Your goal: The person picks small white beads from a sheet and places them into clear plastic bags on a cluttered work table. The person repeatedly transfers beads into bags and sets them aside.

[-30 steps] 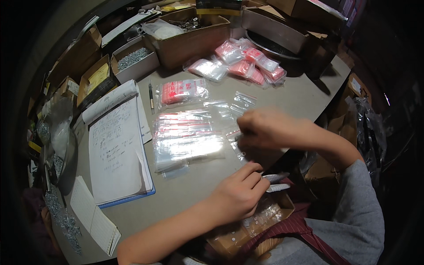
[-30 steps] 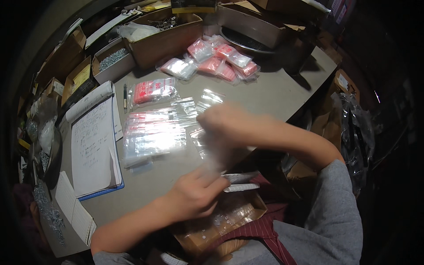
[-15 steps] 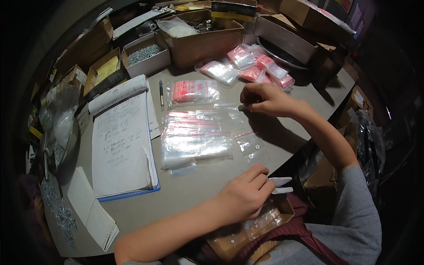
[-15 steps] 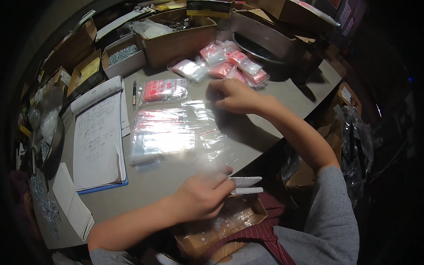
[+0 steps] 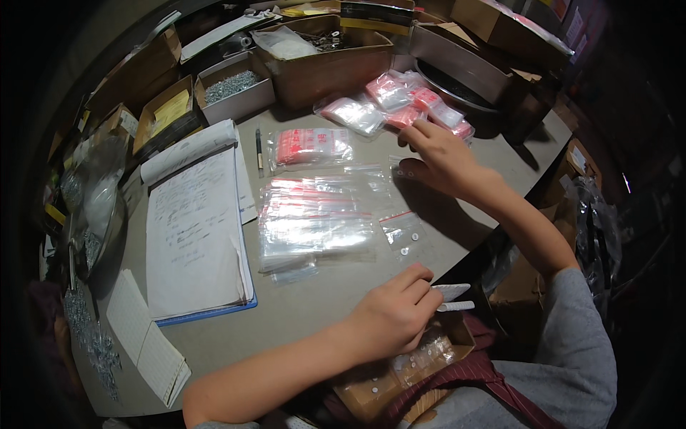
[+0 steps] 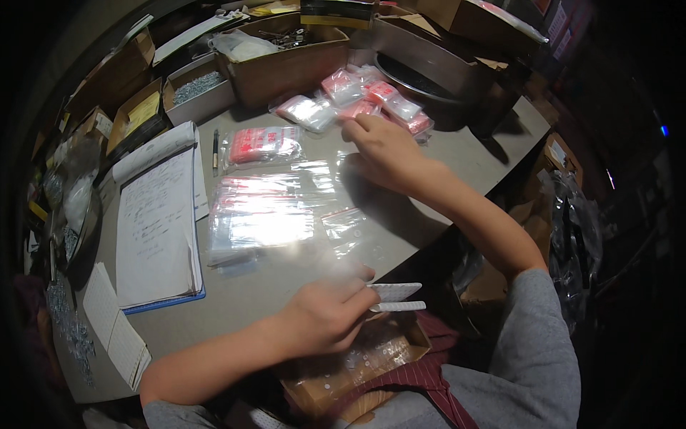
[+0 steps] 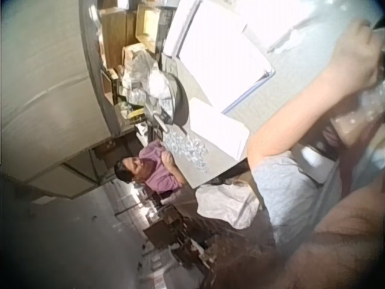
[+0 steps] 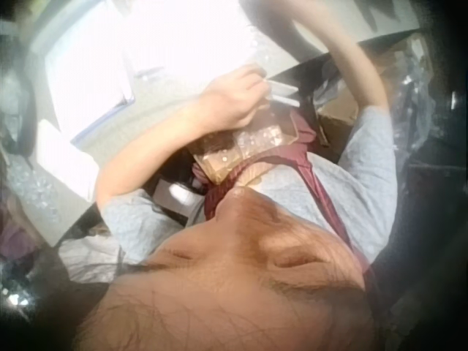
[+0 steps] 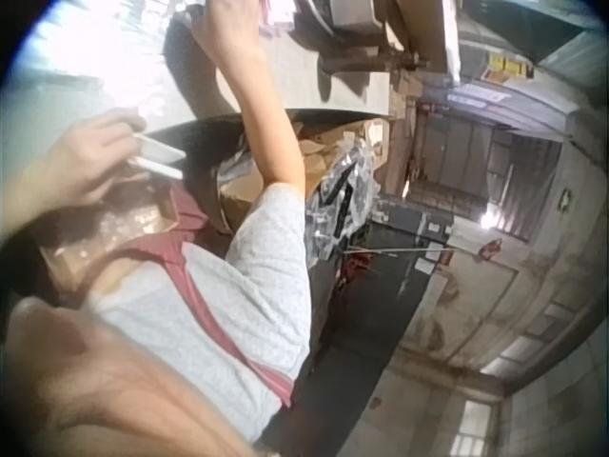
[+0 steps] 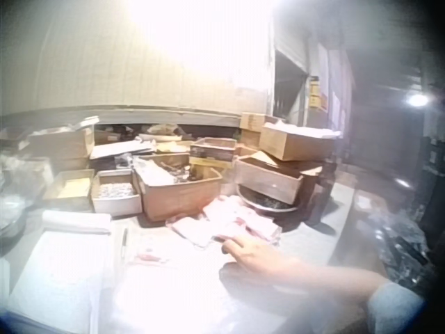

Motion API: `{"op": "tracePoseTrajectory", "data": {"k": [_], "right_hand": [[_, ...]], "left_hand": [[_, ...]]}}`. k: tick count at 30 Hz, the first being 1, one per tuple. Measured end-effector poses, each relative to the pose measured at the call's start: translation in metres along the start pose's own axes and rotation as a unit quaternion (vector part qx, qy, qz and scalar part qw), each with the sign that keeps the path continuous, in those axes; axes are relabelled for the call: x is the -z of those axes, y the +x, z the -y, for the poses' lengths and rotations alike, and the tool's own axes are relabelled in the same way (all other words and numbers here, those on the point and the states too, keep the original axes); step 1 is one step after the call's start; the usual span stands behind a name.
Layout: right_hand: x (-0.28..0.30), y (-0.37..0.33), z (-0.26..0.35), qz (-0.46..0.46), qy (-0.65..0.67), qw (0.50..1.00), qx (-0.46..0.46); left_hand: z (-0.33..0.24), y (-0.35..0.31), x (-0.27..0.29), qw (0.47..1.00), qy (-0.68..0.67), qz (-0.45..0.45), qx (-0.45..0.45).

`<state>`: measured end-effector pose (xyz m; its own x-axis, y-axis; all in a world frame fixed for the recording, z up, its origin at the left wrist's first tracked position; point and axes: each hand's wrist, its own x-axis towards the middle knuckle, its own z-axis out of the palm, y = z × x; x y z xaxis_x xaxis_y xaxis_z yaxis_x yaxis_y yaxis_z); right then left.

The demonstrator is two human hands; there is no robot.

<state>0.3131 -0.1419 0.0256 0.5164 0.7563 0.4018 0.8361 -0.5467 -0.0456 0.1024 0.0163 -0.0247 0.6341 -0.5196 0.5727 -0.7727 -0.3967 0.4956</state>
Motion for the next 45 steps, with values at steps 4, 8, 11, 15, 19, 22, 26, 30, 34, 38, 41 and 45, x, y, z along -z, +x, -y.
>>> {"op": "tracePoseTrajectory", "data": {"k": [4, 8, 11, 15, 19, 22, 26, 30, 34, 38, 41, 45], "right_hand": [[0.042, -0.044, 0.037, 0.1, 0.246, 0.964, -0.009], [0.062, -0.091, 0.063, 0.123, 0.23, 0.959, 0.114], [0.068, -0.116, 0.067, 0.114, 0.213, 0.966, 0.091], [0.063, -0.134, 0.066, 0.105, 0.199, 0.973, 0.06], [0.053, -0.149, 0.061, 0.094, 0.175, 0.979, 0.048], [0.053, -0.148, 0.059, 0.082, 0.18, 0.975, 0.103], [0.068, -0.132, 0.052, 0.069, 0.271, 0.953, 0.116], [0.057, -0.089, 0.04, 0.058, 0.339, 0.939, 0.019], [0.034, -0.016, 0.035, 0.178, 0.33, 0.925, -0.06], [-0.01, 0.029, 0.031, 0.173, 0.273, 0.946, -0.012], [-0.028, 0.042, 0.031, 0.17, 0.233, 0.957, 0.02], [-0.032, 0.04, 0.038, 0.142, 0.121, 0.982, 0.023]], "left_hand": [[0.002, -0.005, 0.001, 1.0, 0.005, 0.007, 0.007], [0.001, -0.005, 0.004, 0.999, 0.01, 0.022, 0.021], [-0.001, 0.0, 0.005, 1.0, 0.011, 0.013, 0.019], [0.0, 0.004, 0.009, 0.999, 0.0, 0.016, 0.03], [0.003, 0.003, 0.009, 0.999, -0.01, 0.007, 0.03], [0.003, 0.002, 0.009, 0.999, -0.011, 0.005, 0.036], [-0.002, 0.004, 0.011, 0.999, -0.003, -0.003, 0.047], [-0.001, 0.003, 0.01, 0.999, 0.004, 0.009, 0.043], [-0.001, 0.006, 0.012, 1.0, 0.021, 0.01, 0.01], [-0.001, 0.001, 0.009, 1.0, 0.005, 0.012, 0.019], [0.003, 0.0, 0.005, 1.0, 0.002, 0.006, 0.014], [0.0, -0.001, 0.004, 1.0, 0.001, -0.013, 0.022]]}}
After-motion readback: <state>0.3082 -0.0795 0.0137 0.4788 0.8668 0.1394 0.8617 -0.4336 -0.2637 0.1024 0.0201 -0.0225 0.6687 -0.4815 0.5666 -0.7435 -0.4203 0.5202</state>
